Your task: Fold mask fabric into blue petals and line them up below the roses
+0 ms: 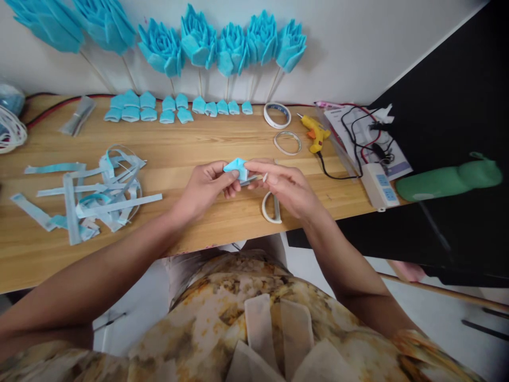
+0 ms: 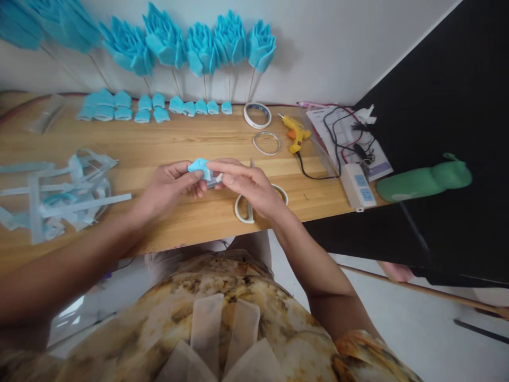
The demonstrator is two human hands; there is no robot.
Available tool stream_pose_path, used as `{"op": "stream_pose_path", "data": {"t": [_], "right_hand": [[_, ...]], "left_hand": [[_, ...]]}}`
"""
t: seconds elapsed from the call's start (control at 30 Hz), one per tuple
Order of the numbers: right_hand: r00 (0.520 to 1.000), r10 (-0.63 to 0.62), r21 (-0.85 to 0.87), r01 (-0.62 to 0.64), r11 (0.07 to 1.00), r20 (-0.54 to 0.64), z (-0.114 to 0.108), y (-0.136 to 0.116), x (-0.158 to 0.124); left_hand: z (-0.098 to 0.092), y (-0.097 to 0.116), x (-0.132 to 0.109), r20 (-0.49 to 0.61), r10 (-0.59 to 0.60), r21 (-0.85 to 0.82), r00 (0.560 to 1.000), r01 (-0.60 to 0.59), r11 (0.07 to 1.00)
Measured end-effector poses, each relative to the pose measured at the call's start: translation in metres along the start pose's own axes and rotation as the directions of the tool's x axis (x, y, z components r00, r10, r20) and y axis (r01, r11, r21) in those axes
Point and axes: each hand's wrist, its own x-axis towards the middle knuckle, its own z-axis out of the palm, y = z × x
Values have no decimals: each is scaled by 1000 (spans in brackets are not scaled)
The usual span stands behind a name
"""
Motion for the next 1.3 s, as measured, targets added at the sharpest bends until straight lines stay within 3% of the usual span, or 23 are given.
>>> {"op": "stream_pose_path", "data": {"t": [0.2, 0.33, 0.8, 1.1, 1.3], "right_hand": [[968, -118, -57, 108, 993, -223, 21, 16, 4], [942, -133, -73, 116, 990, -307, 28, 22, 10], [927, -131, -37, 126, 991, -351, 30, 19, 10], [929, -135, -59, 122, 991, -343, 24, 23, 9], [930, -119, -128, 79, 989, -348, 24, 24, 8]], "left_hand": [[2, -2, 0, 9, -4, 18, 1000, 4, 1000], [3, -1, -2, 19, 3, 23, 1000, -3, 1000], [2, 1, -1, 26, -2, 45, 1000, 0, 999], [2, -3, 0, 122, 9, -128, 992, 7, 992], [1, -3, 0, 110, 4, -106, 994, 8, 994]]}}
